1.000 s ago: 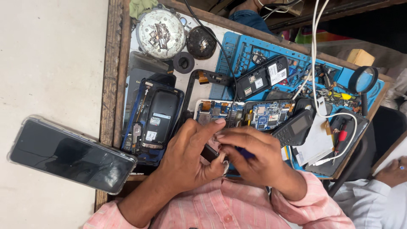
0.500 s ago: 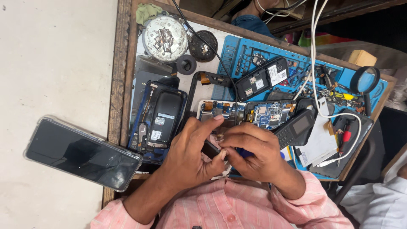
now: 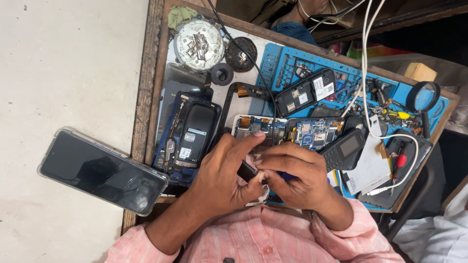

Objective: The person handles a disassembled mobile phone and a feature phone on a cluttered workbench. They connect a cable to the phone's motherboard, interact with a smartphone on the table, and repeatedly pick up and set down the feature phone while manipulating small components.

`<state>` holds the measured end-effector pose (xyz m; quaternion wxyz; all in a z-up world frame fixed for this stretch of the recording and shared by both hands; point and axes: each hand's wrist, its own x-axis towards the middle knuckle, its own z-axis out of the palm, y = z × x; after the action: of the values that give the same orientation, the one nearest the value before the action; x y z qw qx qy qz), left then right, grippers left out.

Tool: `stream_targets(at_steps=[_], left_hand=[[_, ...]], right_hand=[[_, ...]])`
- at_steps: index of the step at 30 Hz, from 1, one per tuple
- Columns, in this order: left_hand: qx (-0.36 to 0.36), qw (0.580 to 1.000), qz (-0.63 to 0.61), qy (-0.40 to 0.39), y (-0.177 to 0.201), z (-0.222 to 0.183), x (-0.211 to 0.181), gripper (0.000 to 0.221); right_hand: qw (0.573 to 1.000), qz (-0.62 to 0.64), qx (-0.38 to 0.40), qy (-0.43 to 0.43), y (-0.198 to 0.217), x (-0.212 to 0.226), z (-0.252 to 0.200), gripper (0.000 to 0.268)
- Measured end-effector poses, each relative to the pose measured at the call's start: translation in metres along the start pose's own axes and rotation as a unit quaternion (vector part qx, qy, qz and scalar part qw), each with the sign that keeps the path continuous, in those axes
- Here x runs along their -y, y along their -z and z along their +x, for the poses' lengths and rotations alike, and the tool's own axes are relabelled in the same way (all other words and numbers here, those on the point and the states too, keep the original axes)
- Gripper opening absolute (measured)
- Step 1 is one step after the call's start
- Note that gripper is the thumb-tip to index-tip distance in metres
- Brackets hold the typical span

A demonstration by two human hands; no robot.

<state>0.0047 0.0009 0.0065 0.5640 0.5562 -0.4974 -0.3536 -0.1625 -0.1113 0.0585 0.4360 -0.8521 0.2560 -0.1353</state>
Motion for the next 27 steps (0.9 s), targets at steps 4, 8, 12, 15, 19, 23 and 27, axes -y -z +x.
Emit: stream_targets(at_steps=[4,8,12,15,19,23,27], left_hand=[[0.002,1.000,-0.001,0.002,-0.0006,0.0000,0.0001,0.062],[-0.003,1.000,0.003,-0.009,-0.0016,-0.0002,0.0001,0.061],[0.003,1.000,0.009,-0.008,-0.0029,-0.0009,0.0007,0.060],[0.015,1.000,0.010,-0.004,-0.0026,-0.0029,0.0011,0.061],[0.038,0.999,-0.009,-0.006,-0.0038,-0.0042,0.0034,0.061],[0.047,0.999,-0.012,0.003,-0.0037,-0.0048,0.0043,0.062],[0.032,0.999,-0.001,0.003,-0.0036,-0.0044,0.0032,0.062]], right_hand=[[1.000,0.008,0.001,-0.002,0.0002,-0.0021,-0.0008,0.014],[0.999,0.043,0.015,-0.025,0.0019,-0.0031,-0.0007,0.012],[0.995,0.085,0.028,-0.041,0.0029,-0.0058,-0.0009,0.011],[0.992,0.118,0.044,-0.031,0.0037,-0.0080,-0.0014,0.009],[0.987,0.140,0.068,-0.040,0.0061,-0.0098,-0.0023,0.009],[0.990,0.113,0.068,-0.038,0.0045,-0.0101,-0.0029,0.008],[0.993,0.103,0.046,-0.027,0.0024,-0.0093,-0.0026,0.007]])
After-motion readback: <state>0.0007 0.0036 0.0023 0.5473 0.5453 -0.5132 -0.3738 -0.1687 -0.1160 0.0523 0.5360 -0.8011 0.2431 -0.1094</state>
